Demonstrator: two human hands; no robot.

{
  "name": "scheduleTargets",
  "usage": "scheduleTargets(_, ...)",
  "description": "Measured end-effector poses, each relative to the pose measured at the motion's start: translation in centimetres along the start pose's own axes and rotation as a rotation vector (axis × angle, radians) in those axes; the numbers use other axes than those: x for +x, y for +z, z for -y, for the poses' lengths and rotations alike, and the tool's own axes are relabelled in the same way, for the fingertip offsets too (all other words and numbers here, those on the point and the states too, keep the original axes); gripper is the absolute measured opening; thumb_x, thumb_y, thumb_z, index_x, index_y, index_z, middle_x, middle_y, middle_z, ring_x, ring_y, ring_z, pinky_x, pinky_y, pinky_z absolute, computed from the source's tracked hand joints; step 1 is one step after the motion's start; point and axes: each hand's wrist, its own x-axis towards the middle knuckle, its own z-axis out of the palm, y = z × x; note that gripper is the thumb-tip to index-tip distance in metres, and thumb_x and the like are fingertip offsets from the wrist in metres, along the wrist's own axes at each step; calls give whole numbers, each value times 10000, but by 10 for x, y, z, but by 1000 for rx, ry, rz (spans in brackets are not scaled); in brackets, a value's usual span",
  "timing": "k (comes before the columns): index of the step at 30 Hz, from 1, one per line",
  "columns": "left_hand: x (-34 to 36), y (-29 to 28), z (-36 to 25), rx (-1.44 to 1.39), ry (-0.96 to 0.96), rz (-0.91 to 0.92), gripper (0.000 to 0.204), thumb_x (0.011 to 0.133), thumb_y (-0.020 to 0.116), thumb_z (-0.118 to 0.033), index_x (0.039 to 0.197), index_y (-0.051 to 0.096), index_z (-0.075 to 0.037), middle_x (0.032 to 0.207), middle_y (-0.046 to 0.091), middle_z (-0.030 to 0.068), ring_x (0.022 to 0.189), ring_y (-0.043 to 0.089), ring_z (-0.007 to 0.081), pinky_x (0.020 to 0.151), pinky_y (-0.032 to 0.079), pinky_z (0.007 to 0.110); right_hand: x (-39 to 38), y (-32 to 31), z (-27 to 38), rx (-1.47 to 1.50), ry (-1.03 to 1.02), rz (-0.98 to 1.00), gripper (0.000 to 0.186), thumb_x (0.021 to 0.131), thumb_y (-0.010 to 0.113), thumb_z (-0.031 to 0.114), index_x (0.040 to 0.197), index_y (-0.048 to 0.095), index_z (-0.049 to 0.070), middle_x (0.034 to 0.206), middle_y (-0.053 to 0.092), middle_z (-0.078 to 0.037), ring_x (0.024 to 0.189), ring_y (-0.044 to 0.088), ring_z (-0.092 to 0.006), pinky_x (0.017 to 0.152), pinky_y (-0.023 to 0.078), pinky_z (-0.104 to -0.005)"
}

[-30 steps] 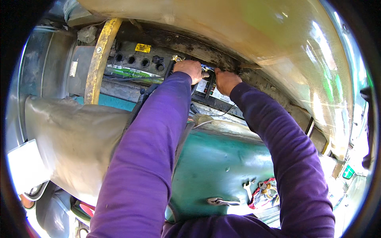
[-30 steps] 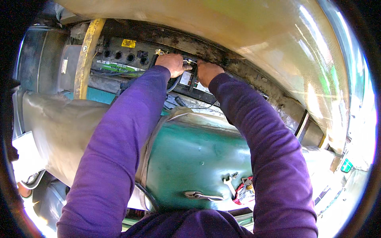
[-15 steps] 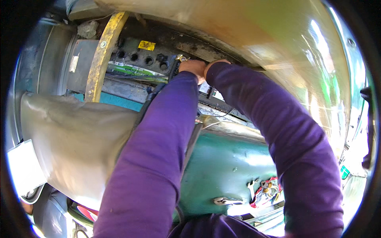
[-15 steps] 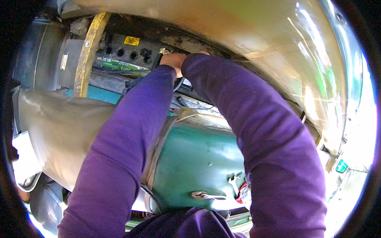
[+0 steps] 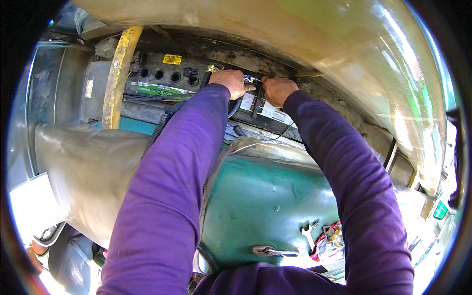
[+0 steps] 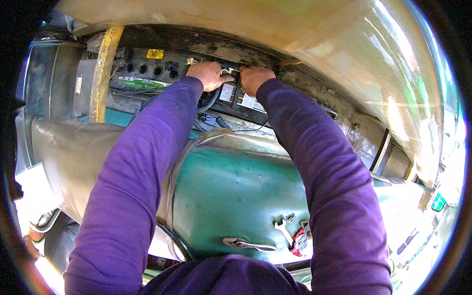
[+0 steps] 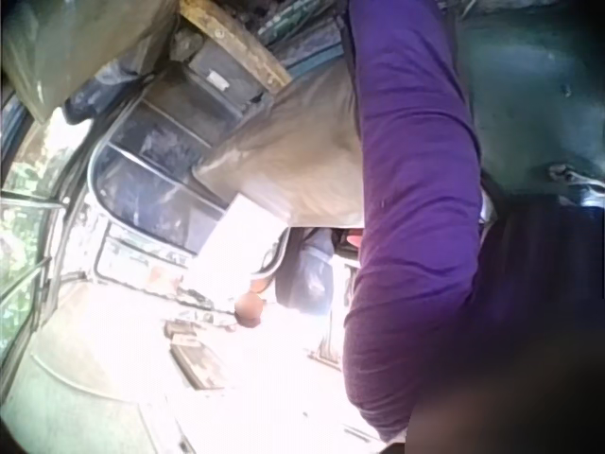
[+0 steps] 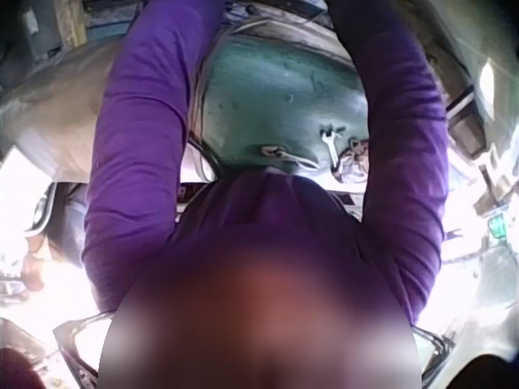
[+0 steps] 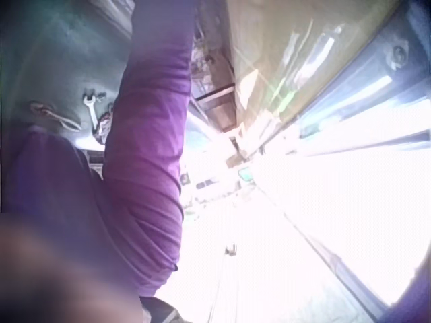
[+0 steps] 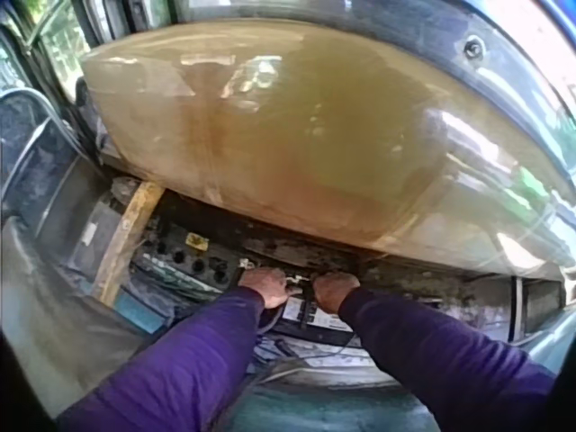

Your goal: The person works on a vehicle battery under the hood, using a wrench to tighten terminal bolts and adjusting wires. They repeatedly reach for tools on the hood and continue securing connections throughout the clip.

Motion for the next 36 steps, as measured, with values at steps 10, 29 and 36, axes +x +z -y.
scheduleTargets(10, -3, -1, 1, -68, -3, -8, 638, 950, 590, -624, 1083, 759, -23, 1131, 736, 229, 1079, 706, 384, 942, 552, 488, -3, -2, 11, 57, 65, 43, 346, 969, 498, 112, 1286, 557, -14, 1127, 716, -279, 1082, 702, -421, 924, 561, -515)
scheduleTargets(29, 12, 9, 10, -203, -25, -5, 543, 915, 666, -573, 1142, 770, -90, 1203, 735, 170, 1122, 705, 354, 938, 559, 480, 34, -51, 45, -362, 166, 47, 323, 955, 531, 189, 1128, 778, 73, 1176, 747, -176, 1080, 728, -359, 878, 595, -468)
scheduleTargets(36, -2, 0, 5, -140, -10, -21, 624, 920, 648, -608, 1101, 758, -21, 1138, 735, 223, 1089, 705, 374, 945, 552, 478, -15, -15, 25, -103, 82, 38, 346, 985, 489, 152, 1279, 568, -11, 1118, 728, -252, 1063, 714, -406, 906, 575, -501)
